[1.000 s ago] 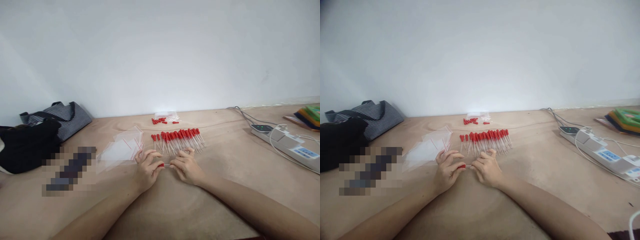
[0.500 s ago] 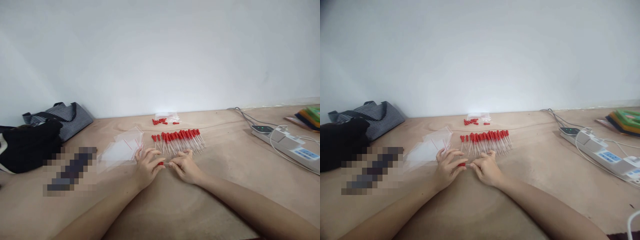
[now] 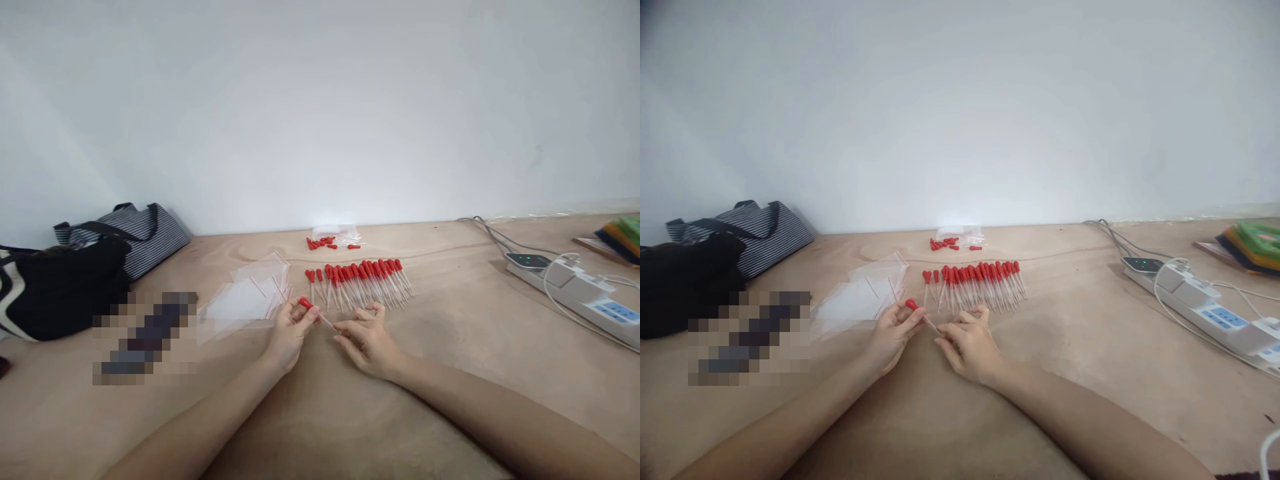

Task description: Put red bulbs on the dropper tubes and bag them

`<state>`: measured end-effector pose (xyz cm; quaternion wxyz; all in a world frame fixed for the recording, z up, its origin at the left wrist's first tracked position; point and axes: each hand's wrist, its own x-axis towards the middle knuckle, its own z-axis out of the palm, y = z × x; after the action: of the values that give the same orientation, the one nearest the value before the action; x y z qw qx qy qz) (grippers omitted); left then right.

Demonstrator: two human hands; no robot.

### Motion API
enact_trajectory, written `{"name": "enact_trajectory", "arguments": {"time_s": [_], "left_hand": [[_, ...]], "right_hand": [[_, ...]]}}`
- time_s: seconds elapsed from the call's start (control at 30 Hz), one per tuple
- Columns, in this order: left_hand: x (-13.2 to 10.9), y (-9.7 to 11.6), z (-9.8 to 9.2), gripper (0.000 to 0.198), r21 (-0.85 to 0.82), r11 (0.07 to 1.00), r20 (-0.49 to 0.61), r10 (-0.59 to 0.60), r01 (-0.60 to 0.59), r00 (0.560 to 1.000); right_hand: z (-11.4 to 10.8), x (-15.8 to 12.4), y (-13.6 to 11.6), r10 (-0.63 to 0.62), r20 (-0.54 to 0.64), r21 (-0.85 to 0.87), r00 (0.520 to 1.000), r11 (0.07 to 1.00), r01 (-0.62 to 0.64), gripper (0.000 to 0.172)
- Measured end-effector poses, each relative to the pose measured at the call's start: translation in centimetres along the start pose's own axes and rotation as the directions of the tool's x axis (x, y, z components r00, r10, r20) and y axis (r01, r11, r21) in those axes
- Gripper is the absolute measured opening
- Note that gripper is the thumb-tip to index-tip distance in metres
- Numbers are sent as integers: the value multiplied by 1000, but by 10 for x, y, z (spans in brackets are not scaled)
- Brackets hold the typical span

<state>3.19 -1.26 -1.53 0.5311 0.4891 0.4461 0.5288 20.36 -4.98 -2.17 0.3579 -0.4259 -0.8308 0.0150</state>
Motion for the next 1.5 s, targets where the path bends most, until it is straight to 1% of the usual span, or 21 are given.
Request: {"name": "enact_trajectory", "arguments": {"time_s": [0.03, 0.07, 0.1, 0.13, 0.17, 0.2, 0.27, 0.37, 0.47, 0.7, 0.87, 0.93, 1.0, 1.07, 1.17, 1.23, 1.27, 1.3, 1.37, 1.43, 1.5], "left_hand": [[1, 1, 3, 33, -24, 999, 10, -24, 24, 1000], [3, 3, 4, 30, 5, 1000, 21, -25, 25, 999], [8, 6, 5, 27, 67, 998, 18, -3, 1, 1000], [15, 10, 6, 24, 190, 981, 16, 38, -40, 999], [24, 14, 6, 24, 350, 933, 28, 77, -82, 997], [34, 18, 7, 24, 409, 908, 44, 81, -92, 996], [58, 21, 9, 24, 490, 865, 58, 89, -106, 994], [87, 19, 15, 24, 632, 764, 71, 110, -130, 991], [103, 13, 21, 23, 746, 645, 88, 149, -165, 985], [107, 8, 25, 25, 878, 413, 151, 237, -240, 960], [104, 7, 27, 25, 900, 311, 210, 306, -306, 929], [99, 10, 24, 22, 899, 280, 238, 336, -338, 911], [91, 14, 15, 20, 891, 249, 278, 362, -380, 890], [81, 19, -1, 17, 877, 215, 331, 380, -430, 864], [63, 25, -39, 18, 855, 166, 404, 381, -491, 832], [51, 25, -67, 27, 821, 73, 500, 386, -566, 775], [46, 25, -80, 31, 821, 34, 516, 382, -570, 766], [41, 23, -91, 36, 825, -3, 528, 358, -564, 770], [32, 19, -106, 51, 851, -53, 517, 269, -523, 813], [25, 16, -111, 59, 878, -65, 479, 134, -474, 868], [21, 13, -109, 59, 887, -62, 460, 31, -457, 887]], "right_hand": [[1, 0, -1, -14, 8, 7, 1000, 1000, 14, 17], [1, -1, -1, -27, 15, 10, 1000, 1000, 27, 18], [0, -1, 0, -39, 23, 6, 999, 999, 39, 19], [0, 0, 1, -52, 31, -5, 998, 999, 52, 19], [-1, 0, 3, -68, 45, -24, 997, 997, 69, 19], [-2, 0, 4, -85, 61, -47, 995, 995, 88, 18], [-3, 0, 8, -120, 91, -83, 989, 988, 128, 17], [-5, -2, 13, -141, 104, -92, 985, 984, 151, 16], [-6, -4, 16, -136, 97, -68, 986, 987, 143, 16], [-8, -3, 17, -125, 120, -13, 985, 992, 127, 16], [-8, -2, 17, -131, 121, 1, 984, 991, 131, 17], [-8, -2, 17, -129, 119, 1, 984, 992, 130, 17], [-7, -2, 17, -125, 118, 0, 985, 992, 126, 16], [-7, -2, 17, -122, 122, 2, 985, 993, 122, 16], [-10, -2, 19, -130, 156, 18, 979, 992, 128, 19], [-15, -3, 23, -166, 204, 44, 965, 986, 160, 22], [-19, -4, 25, -192, 237, 58, 952, 981, 184, 26], [-23, -5, 28, -217, 274, 71, 937, 976, 205, 31], [-30, -8, 33, -242, 355, 91, 903, 970, 225, 43], [-35, -10, 37, -236, 431, 108, 871, 972, 210, 50], [-37, -12, 39, -218, 480, 128, 849, 976, 178, 52]]}}
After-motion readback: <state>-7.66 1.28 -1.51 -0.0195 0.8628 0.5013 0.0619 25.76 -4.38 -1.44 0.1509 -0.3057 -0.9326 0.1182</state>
